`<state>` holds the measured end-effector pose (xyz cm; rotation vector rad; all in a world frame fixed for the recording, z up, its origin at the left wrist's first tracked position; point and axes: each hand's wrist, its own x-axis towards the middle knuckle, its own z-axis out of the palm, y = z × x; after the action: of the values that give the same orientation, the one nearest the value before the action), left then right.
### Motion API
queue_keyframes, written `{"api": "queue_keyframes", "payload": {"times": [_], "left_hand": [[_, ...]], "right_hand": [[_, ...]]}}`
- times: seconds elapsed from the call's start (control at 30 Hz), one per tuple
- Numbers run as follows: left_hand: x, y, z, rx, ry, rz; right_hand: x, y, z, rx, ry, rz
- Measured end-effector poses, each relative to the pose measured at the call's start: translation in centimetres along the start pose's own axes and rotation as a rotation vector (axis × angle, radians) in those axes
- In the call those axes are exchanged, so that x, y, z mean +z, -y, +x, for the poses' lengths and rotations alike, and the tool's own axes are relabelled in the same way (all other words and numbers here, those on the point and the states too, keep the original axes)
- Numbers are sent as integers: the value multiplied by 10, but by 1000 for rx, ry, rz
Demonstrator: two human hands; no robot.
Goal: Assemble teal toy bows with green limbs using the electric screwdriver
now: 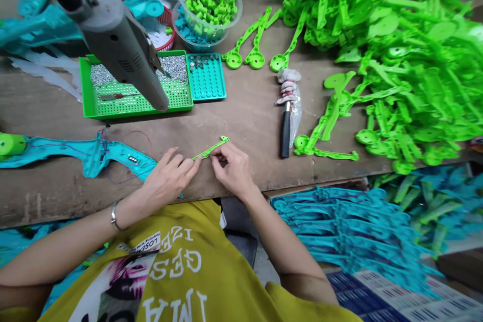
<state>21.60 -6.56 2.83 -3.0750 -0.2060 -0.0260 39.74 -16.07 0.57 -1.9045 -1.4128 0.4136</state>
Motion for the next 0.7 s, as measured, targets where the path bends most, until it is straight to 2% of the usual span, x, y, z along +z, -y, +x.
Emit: {"api": "queue_keyframes", "payload": {"times": [0.17, 0.37, 0.47, 0.57, 0.7], "left_hand": [[1, 2, -1, -25, -31, -8], [5, 5, -4, 6, -70, -36], [4, 4, -4, 16, -45, -24], [3, 4, -2, 28, 5, -16], [0, 4, 1, 40, 52, -4]], "right_hand": [[4, 3, 2, 71, 1, -46], [-2, 2, 8, 155, 88, -13], [-3, 0, 9, 228, 111, 48], [1, -1, 9, 299, 72, 83], [4, 3, 9, 229, 12, 75]]}}
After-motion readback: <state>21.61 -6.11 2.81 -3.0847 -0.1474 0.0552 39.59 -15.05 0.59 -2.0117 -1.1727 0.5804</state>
